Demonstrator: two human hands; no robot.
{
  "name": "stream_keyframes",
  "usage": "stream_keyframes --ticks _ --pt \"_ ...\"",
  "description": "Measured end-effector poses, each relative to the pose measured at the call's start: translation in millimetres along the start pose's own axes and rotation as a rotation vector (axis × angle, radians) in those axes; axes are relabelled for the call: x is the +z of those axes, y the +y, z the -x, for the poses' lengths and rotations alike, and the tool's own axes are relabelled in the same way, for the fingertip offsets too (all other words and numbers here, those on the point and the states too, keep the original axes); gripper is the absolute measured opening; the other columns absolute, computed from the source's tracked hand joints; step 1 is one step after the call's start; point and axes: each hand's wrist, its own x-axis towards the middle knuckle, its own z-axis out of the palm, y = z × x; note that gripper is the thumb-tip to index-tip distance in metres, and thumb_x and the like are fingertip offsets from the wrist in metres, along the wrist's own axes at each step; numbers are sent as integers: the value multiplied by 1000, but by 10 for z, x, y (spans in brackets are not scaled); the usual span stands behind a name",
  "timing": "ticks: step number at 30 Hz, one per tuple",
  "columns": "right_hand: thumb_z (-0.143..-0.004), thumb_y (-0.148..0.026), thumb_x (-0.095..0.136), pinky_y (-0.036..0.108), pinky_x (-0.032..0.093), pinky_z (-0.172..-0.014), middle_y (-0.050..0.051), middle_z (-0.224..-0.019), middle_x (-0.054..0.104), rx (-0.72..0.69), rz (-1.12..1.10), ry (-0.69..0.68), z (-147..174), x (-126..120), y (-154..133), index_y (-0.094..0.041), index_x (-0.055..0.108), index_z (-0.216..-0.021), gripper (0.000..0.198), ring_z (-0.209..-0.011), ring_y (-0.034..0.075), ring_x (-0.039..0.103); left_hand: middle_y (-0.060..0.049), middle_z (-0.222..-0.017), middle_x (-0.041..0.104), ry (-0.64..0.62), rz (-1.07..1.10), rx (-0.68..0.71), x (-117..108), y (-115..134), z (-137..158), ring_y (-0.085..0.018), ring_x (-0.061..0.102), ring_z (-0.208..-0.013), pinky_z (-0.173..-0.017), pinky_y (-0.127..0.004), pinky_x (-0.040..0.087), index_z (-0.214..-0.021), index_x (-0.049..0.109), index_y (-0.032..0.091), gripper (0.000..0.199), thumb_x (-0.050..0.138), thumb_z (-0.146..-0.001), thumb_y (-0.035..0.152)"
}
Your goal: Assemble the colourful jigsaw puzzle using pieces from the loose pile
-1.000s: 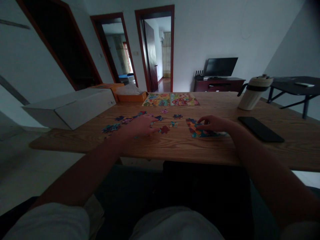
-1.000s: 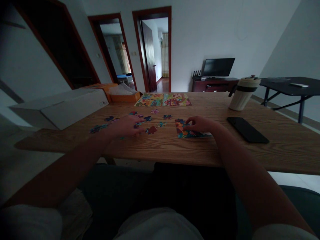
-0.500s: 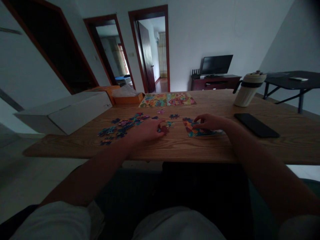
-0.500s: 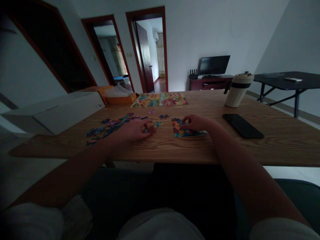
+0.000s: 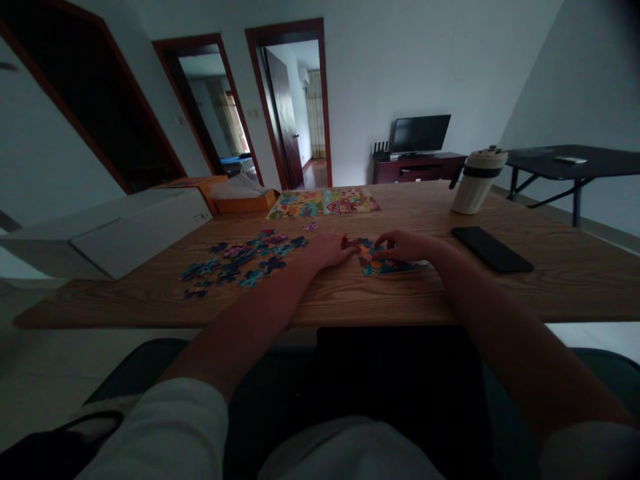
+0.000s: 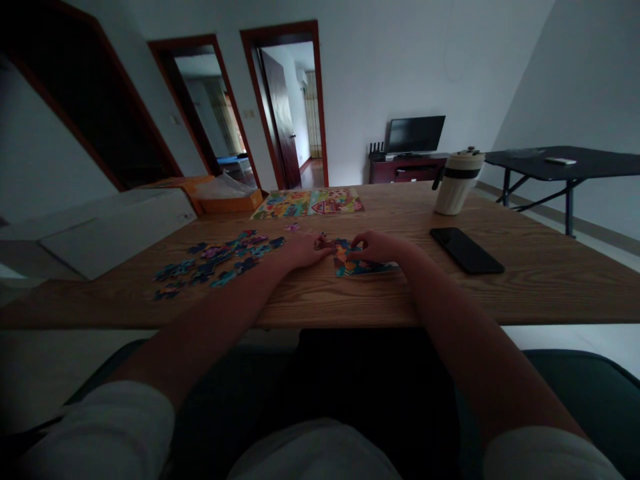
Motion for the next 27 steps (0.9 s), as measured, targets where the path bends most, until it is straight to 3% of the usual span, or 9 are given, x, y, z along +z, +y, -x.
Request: stream_keyframes --ticks 4,9,15,19,27 --pt "-83 -74 68 33 51 -67 10 -91 76 4 6 16 -11 -1 13 -23 70 -127 68 -76 24 71 -14 -121 71 -32 -9 30 -64 -132 78 -31 65 -112 -95 -39 48 -114 74 22 50 54 -94 64" --pt "-83 -74 68 33 52 -70 11 -96 76 14 33 27 2 -6 -1 -21 70 -127 69 -79 25 71 -14 -119 73 -52 -49 -47 -129 -125 87 -32 66 -109 -91 -41 50 -113 76 24 51 52 -94 65" --pt "-85 -71 69 31 52 -67 10 -97 76 18 23 18 8 -8 -6 -20 70 -127 66 -78 23 71 -8 -114 75 -160 -9 -23 -189 -141 91 -27 69 -100 -85 -34 51 -118 77 27 43 60 -91 56" --pt "-82 -72 71 31 51 -68 9 -95 77 17 17 11 -11 -14 27 -22 71 -127 67 -77 23 70 -9 -104 77 -108 -62 13 -177 -116 84 -27 70 -96 -84 -35 50 -110 80 26 42 56 -95 56" --pt "-87 -67 69 31 51 -68 9 -93 76 -13 17 4 -21 -10 61 -22 73 -124 58 -76 22 69 -14 -108 75 -25 -131 50 -123 -61 63 -31 67 -103 -93 -42 48 -104 81 21 47 48 -99 54"
